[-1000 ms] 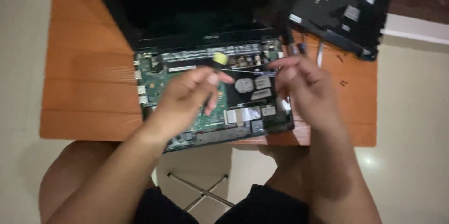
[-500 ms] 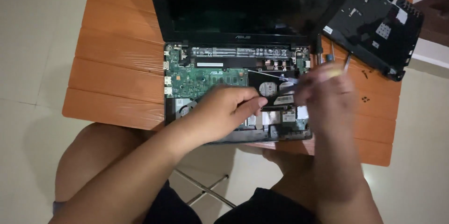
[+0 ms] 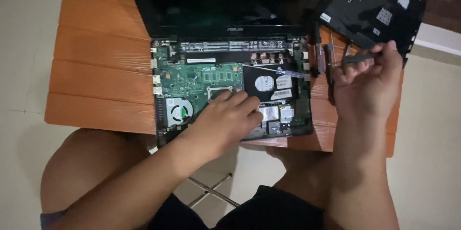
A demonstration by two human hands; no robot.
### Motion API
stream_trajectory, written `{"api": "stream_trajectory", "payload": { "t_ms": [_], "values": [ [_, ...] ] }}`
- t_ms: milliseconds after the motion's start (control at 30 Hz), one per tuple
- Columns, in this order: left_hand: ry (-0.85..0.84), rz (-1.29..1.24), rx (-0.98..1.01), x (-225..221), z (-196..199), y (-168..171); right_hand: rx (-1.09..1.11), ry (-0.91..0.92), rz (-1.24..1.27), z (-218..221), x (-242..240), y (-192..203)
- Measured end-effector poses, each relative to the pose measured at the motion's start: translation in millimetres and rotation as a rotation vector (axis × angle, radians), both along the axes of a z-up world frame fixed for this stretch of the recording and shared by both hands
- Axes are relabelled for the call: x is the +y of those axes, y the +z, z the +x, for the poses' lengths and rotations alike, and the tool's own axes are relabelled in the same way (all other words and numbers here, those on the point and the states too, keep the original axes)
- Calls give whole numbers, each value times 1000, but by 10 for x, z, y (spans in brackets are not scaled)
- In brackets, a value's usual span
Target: Reinstalling internal components such as ribbon cables and screws into a laptop motherboard during a repair process.
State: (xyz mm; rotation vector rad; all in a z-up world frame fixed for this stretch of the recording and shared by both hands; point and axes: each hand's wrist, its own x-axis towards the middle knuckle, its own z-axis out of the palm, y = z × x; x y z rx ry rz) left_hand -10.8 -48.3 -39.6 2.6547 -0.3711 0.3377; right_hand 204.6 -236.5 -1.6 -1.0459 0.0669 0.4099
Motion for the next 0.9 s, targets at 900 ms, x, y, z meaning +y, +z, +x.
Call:
{"api": "stream_trajectory", "payload": {
  "t_ms": [900],
  "values": [
    [-208,187,-16,28,37,89,47,43,-30,-57,36,121]
  ]
}}
